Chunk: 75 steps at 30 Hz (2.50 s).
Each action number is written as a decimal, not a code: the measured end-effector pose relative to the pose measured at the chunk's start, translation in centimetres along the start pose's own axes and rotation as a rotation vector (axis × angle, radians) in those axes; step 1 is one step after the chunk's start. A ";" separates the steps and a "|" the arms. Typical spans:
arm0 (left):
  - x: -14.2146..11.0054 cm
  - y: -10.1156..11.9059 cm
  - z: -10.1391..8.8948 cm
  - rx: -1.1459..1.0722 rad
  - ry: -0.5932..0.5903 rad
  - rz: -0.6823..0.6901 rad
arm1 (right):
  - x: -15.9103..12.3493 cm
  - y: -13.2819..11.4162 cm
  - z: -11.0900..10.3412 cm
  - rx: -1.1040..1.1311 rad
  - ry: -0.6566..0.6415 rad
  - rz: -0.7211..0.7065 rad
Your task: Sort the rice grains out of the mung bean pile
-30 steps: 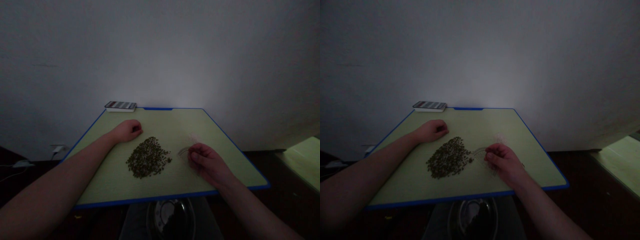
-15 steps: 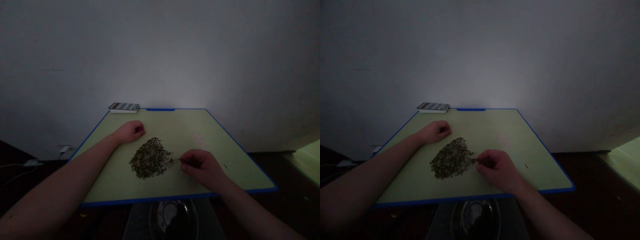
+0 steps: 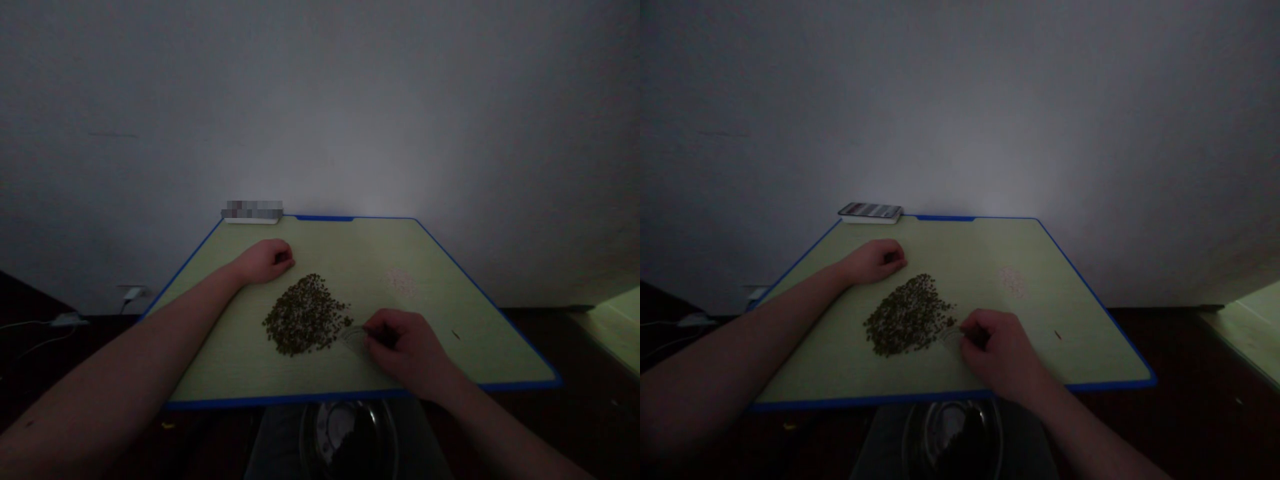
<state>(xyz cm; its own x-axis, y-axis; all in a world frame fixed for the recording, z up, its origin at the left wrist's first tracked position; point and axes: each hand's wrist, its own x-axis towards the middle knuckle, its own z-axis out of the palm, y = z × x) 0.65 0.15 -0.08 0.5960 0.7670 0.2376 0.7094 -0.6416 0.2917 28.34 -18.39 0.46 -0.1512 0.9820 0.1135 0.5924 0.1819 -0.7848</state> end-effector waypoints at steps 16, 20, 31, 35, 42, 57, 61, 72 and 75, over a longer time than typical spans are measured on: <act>0.1 -0.3 0.2 0.015 0.008 0.019 | 0.2 -0.3 0.8 -0.086 0.047 -0.035; 0.0 -0.2 0.1 0.002 0.002 0.009 | -0.1 -0.5 0.3 -0.100 0.077 0.015; 0.0 0.1 -0.1 0.011 -0.002 0.000 | -1.1 0.2 -0.7 -0.029 0.062 0.081; 0.1 0.0 -0.1 0.020 -0.002 0.010 | -0.7 -0.1 -0.4 -0.097 0.083 0.091; 0.1 -0.1 0.0 0.019 -0.002 0.011 | -0.4 0.1 -0.3 -0.121 0.138 0.094; 0.1 0.2 -0.2 0.014 -0.009 0.002 | -0.9 1.3 -1.0 0.002 0.095 0.081; 0.1 0.1 -0.1 0.012 -0.008 0.001 | -0.7 0.4 -0.6 -0.064 0.074 0.080; 0.1 0.1 -0.1 0.014 -0.015 0.002 | 0.0 0.8 -1.2 -0.152 0.175 0.082; 0.1 0.1 -0.1 0.015 -0.016 0.003 | 0.5 0.7 -1.0 -0.185 0.169 0.066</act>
<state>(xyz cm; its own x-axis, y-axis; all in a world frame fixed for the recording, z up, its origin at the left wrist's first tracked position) 0.72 0.14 0.10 0.6043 0.7649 0.2231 0.7131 -0.6441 0.2769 29.50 -17.69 0.58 0.0177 0.9838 0.1782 0.7339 0.1083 -0.6706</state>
